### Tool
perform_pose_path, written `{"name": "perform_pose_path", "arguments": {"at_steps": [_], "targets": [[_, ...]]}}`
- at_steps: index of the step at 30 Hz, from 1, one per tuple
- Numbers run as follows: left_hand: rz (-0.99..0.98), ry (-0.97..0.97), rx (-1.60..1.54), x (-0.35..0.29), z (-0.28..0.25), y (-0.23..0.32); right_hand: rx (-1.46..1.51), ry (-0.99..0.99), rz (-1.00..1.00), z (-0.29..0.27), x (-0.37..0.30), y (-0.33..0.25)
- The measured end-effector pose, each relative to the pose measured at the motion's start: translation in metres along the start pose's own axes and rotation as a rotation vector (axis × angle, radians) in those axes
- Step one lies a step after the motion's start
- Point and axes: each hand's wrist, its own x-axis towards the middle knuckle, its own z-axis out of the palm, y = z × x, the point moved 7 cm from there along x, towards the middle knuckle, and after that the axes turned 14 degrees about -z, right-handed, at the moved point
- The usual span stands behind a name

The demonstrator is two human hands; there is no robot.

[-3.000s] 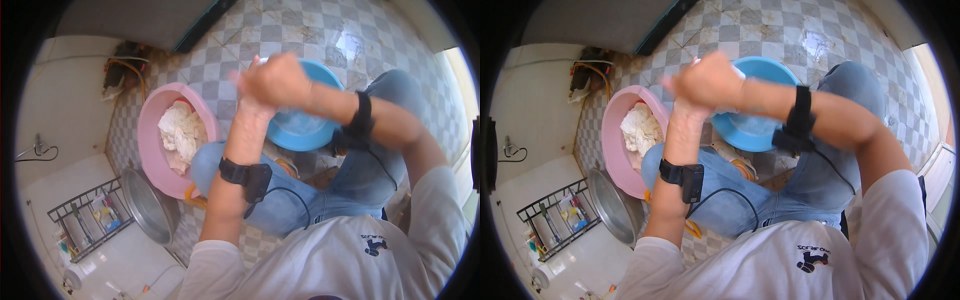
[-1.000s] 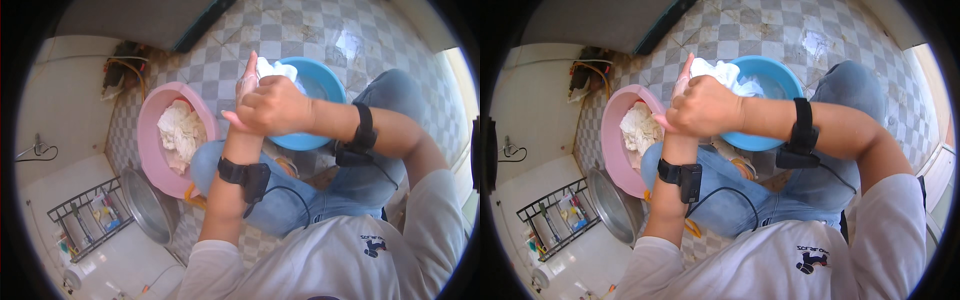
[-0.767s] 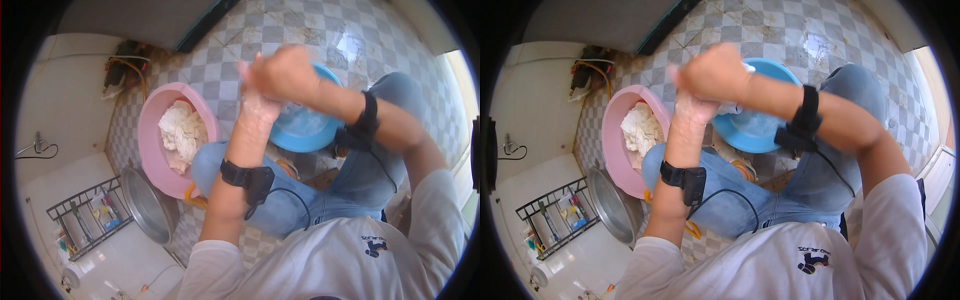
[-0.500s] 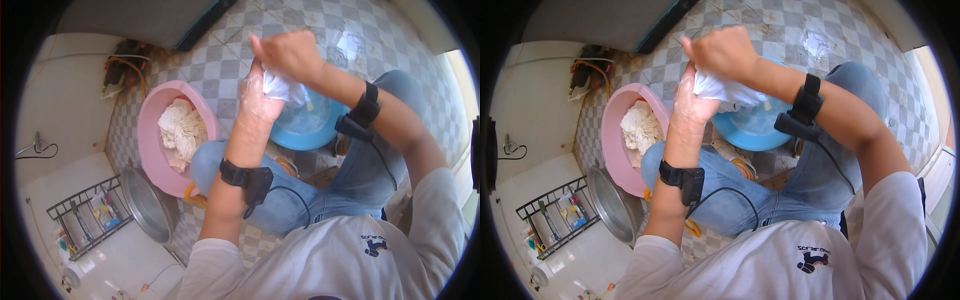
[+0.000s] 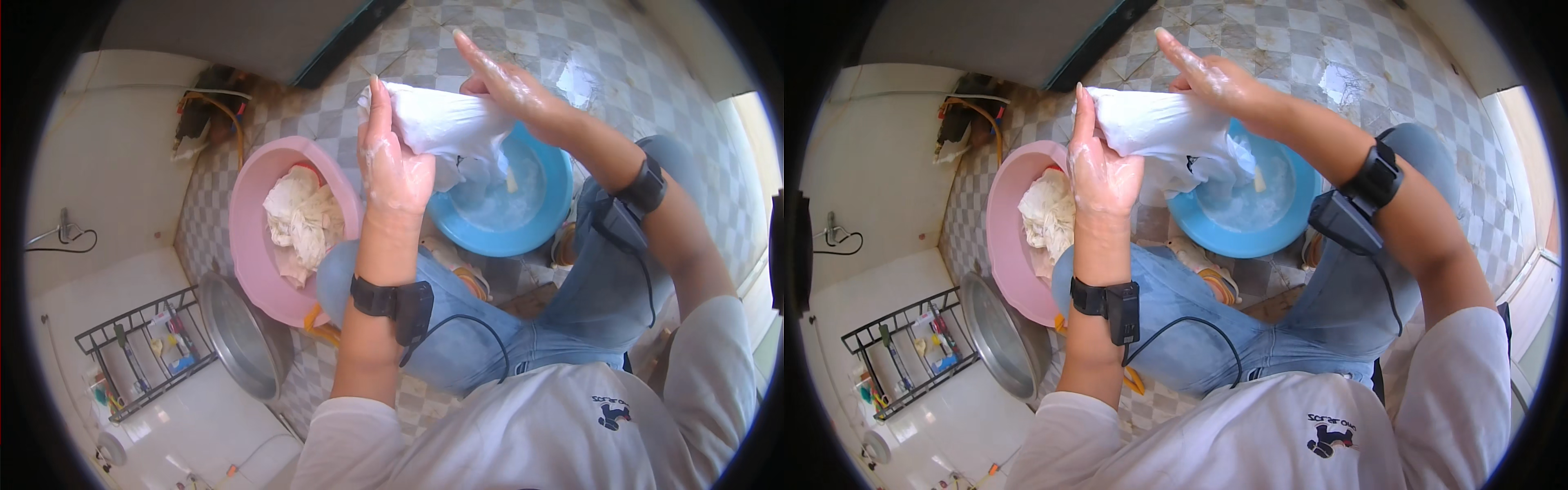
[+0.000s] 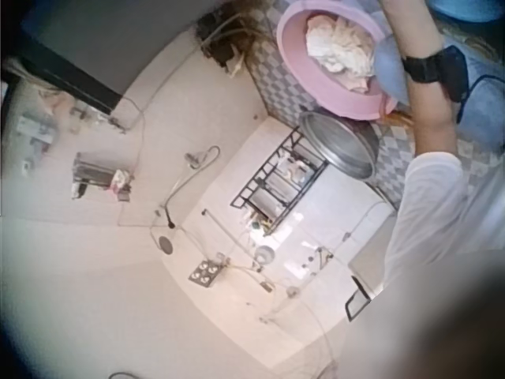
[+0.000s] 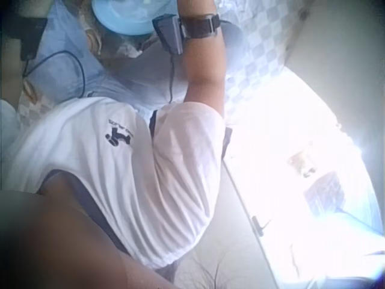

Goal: The person washes a white garment by hand in a blue bucket filled with water, rubbing and wringing the fabric repeatedly before placing it back into the water.

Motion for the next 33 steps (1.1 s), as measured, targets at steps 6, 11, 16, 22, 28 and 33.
{"name": "perform_pose_path", "arguments": {"at_steps": [6,11,16,22,28,33], "targets": [[0.134,-0.02,0.13,-0.006,0.008,0.01,0.267,-0.092,-0.219,0.006,-0.004,-0.011],[0.134,0.052,0.261,-0.005,0.007,0.003,0.44,0.112,-0.217,-0.006,-0.001,-0.018],[-0.263,-0.101,0.338,-0.015,0.022,-0.025,0.334,0.21,-0.226,-0.011,-0.008,-0.03],[-0.115,-0.121,0.363,-0.015,0.029,-0.021,0.14,0.18,-0.267,-0.015,-0.013,-0.042],[0.07,0.008,0.336,-0.008,0.026,-0.025,0.25,0.246,-0.177,-0.01,-0.015,-0.028],[0.069,0.253,0.377,0.012,-0.007,-0.039,0.328,0.419,-0.291,0.033,-0.026,-0.024]]}}
